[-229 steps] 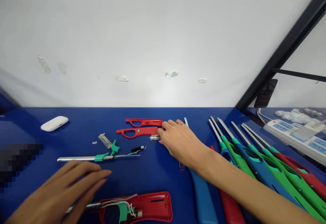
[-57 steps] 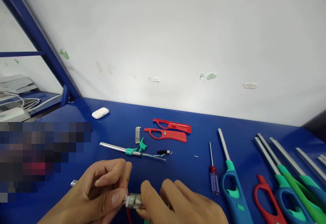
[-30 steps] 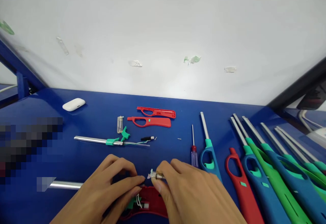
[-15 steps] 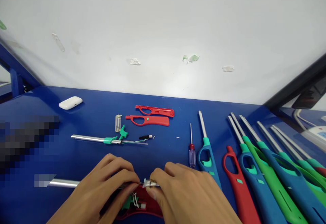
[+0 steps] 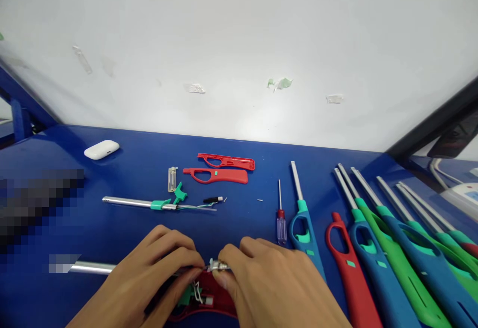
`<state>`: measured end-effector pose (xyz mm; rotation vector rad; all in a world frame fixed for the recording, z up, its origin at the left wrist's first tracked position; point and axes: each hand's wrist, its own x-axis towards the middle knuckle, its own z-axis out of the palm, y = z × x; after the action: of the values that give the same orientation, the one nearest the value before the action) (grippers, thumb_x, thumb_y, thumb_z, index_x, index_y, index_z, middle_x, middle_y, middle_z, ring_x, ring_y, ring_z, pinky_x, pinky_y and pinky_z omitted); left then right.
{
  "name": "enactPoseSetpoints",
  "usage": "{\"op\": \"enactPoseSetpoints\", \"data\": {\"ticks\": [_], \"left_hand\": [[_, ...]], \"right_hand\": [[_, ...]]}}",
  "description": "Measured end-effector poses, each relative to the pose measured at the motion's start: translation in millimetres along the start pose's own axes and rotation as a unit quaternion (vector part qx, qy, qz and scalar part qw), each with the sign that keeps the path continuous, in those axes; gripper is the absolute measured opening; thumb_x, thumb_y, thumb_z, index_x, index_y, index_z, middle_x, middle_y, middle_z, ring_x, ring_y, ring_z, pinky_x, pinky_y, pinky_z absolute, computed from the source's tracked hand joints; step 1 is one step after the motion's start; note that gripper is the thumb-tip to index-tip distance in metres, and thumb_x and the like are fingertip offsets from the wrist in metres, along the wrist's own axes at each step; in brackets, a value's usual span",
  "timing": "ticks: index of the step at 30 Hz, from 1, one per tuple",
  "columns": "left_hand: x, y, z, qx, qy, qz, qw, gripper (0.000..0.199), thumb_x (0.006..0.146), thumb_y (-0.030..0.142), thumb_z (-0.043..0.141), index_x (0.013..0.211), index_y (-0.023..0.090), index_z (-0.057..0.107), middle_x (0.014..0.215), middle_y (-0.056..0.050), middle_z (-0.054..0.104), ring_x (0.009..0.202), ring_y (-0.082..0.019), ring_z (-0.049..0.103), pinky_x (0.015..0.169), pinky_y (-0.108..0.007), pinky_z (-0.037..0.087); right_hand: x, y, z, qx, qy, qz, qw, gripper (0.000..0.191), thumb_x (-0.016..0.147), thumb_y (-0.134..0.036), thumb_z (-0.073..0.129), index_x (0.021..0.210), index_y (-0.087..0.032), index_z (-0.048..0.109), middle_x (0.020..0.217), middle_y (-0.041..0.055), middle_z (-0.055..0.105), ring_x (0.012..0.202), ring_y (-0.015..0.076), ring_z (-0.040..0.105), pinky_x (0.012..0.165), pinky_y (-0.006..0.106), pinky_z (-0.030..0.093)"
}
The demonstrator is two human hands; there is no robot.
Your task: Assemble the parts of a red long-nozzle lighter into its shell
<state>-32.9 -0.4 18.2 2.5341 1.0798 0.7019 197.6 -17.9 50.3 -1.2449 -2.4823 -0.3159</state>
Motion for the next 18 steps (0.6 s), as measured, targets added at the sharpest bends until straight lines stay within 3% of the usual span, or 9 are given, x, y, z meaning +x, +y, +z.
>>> {"op": "enactPoseSetpoints", "data": {"ticks": [5,8,12,18], "left_hand": [[3.1,-1.0,0.7,0.003,0.006,-0.006,1.0,0.026,0.11,0.013,0.044,0.1,0.025,0.066,0.098,0.003,0.07,0.086,-0.017,0.063,0.083,-0.033,0.058],[3.8,-1.3,2.0,0.015,0.005,0.002,1.0,0.027,0.11,0.012,0.043,0.1,0.024,0.065,0.098,0.003,0.07,0.086,-0.016,0.064,0.084,-0.032,0.059],[0.4,-0.9,2.6,0.069,-0.004,0.052,0.996,0.03,0.11,0.009,0.039,0.102,0.022,0.064,0.1,0.002,0.072,0.089,-0.018,0.065,0.088,-0.035,0.058],[-1.5,0.5,3.6,0.112,0.004,0.084,0.99,0.032,0.112,0.01,0.036,0.101,0.02,0.065,0.099,0.001,0.072,0.091,-0.02,0.064,0.091,-0.038,0.057]], "right_hand": [[8.8,0.6,4.1,0.003,0.0,-0.018,1.0,0.068,0.116,-0.022,0.016,0.088,-0.028,0.079,0.072,-0.004,0.081,0.04,0.0173,0.069,0.03,0.034,0.047],[10.0,-0.9,4.4,-0.004,0.031,-0.013,0.999,0.075,0.116,-0.024,0.01,0.085,-0.028,0.078,0.068,-0.0037,0.08,0.038,0.0164,0.067,0.029,0.035,0.045],[6.5,-1.0,-0.2,0.004,0.043,-0.01,0.999,0.069,0.113,-0.017,0.017,0.081,-0.029,0.076,0.069,-0.0042,0.08,0.04,0.0158,0.068,0.031,0.034,0.045],[3.7,4.0,-1.4,0.029,0.022,-0.017,0.999,0.046,0.083,0.002,0.039,0.078,-0.03,0.073,0.073,-0.0061,0.081,0.04,0.0151,0.066,0.031,0.033,0.042]]}}
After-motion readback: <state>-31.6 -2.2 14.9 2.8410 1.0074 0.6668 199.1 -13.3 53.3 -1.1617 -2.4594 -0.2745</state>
